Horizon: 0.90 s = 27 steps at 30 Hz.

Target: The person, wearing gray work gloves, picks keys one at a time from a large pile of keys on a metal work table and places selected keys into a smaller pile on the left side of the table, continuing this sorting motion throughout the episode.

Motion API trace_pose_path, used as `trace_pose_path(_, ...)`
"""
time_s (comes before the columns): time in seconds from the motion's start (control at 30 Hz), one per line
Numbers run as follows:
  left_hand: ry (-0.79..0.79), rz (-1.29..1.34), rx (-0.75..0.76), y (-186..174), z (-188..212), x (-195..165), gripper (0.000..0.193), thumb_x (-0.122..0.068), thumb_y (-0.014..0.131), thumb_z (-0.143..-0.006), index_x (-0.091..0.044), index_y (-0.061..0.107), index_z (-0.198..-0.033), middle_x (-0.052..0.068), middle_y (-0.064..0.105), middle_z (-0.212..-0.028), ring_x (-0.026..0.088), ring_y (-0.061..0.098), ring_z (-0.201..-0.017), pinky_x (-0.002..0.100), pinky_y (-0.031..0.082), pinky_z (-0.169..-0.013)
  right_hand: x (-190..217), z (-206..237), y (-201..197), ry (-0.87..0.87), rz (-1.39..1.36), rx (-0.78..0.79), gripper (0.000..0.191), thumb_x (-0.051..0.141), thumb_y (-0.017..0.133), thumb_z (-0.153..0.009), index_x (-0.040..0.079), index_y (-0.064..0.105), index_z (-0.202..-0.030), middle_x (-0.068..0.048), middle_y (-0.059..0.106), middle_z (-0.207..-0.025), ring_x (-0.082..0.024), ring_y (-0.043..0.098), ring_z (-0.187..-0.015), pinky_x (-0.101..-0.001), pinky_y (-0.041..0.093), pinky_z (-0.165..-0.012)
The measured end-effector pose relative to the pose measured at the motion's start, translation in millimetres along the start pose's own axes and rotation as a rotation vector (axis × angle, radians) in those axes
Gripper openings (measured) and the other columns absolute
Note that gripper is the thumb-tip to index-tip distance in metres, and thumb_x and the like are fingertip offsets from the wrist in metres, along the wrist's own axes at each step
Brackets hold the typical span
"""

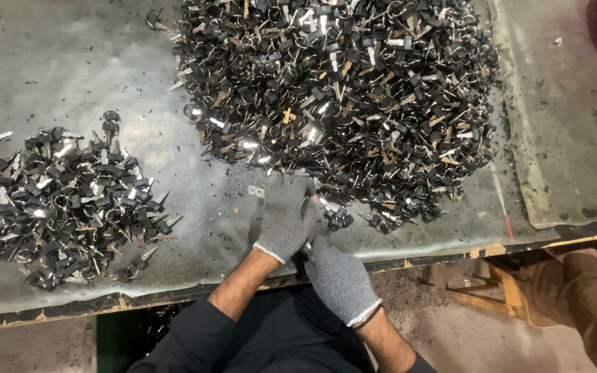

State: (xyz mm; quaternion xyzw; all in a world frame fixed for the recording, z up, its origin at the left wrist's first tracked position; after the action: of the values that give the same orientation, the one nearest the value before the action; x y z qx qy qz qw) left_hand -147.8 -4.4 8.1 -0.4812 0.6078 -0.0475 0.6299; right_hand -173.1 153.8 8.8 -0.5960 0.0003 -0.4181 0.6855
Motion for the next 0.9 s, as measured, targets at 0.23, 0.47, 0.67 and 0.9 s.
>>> trace_pose_path(0.23, -0.06, -0.117, 0.107, 12.0, -24.0, -12.0, 0.027, -0.028, 0.079, -0.078, -0.017, 0.078, -0.102, 0.012, 0.07, -0.11, 0.029, 0.06, -0.103, 0.048, 0.043, -0.089, 7.4, -7.3, -1.0, 0.009, 0.084, 0.062, 0.03, 0.027, 0.067, -0.093, 0.003, 0.057, -0.108, -0.02, 0.072, -0.084, -0.038, 0.073, -0.076, -0.0507, 0.058, -0.066)
trace_pose_path(0.47, 0.067, 0.212, 0.013, -31.4, 23.9, -11.4, 0.015, -0.021, 0.079, -0.089, -0.01, 0.075, -0.098, 0.004, 0.073, -0.092, 0.014, 0.066, -0.076, 0.031, 0.053, -0.068, -12.6, -5.1, 3.9, 0.211, -0.157, 0.078, 0.027, 0.021, 0.069, -0.093, 0.005, 0.062, -0.114, -0.013, 0.071, -0.083, -0.031, 0.072, -0.07, -0.0446, 0.059, -0.062)
trace_pose_path(0.67, -0.151, 0.369, 0.161, -53.6, 63.1, -9.7, 0.016, -0.016, 0.084, -0.078, -0.006, 0.075, -0.086, 0.003, 0.072, -0.083, 0.013, 0.065, -0.067, 0.028, 0.053, -0.059, -4.4, 3.3, -5.5, 0.104, -0.483, -0.163, 0.042, 0.019, 0.087, -0.075, 0.006, 0.066, -0.109, -0.006, 0.07, -0.091, -0.015, 0.071, -0.074, -0.0312, 0.064, -0.064)
trace_pose_path(0.9, -0.345, 0.519, 0.444, -60.2, 69.7, 3.3, 0.021, -0.019, 0.083, -0.078, -0.005, 0.074, -0.089, 0.005, 0.068, -0.073, 0.011, 0.06, -0.062, 0.029, 0.05, -0.056, 7.7, 3.0, -23.2, -0.085, -0.585, -0.085, 0.05, 0.025, 0.091, -0.076, 0.004, 0.064, -0.112, -0.009, 0.074, -0.097, -0.018, 0.073, -0.089, -0.0361, 0.061, -0.077)
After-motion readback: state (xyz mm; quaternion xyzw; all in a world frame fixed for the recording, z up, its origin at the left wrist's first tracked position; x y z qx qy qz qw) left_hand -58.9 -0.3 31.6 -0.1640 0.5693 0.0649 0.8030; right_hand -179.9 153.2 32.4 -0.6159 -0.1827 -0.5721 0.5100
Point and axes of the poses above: each hand's wrist, its own z-axis away from the middle knuckle, its own y-axis out of the palm, x = y × z, the point moved 3 cm from there along -z, towards the middle knuckle
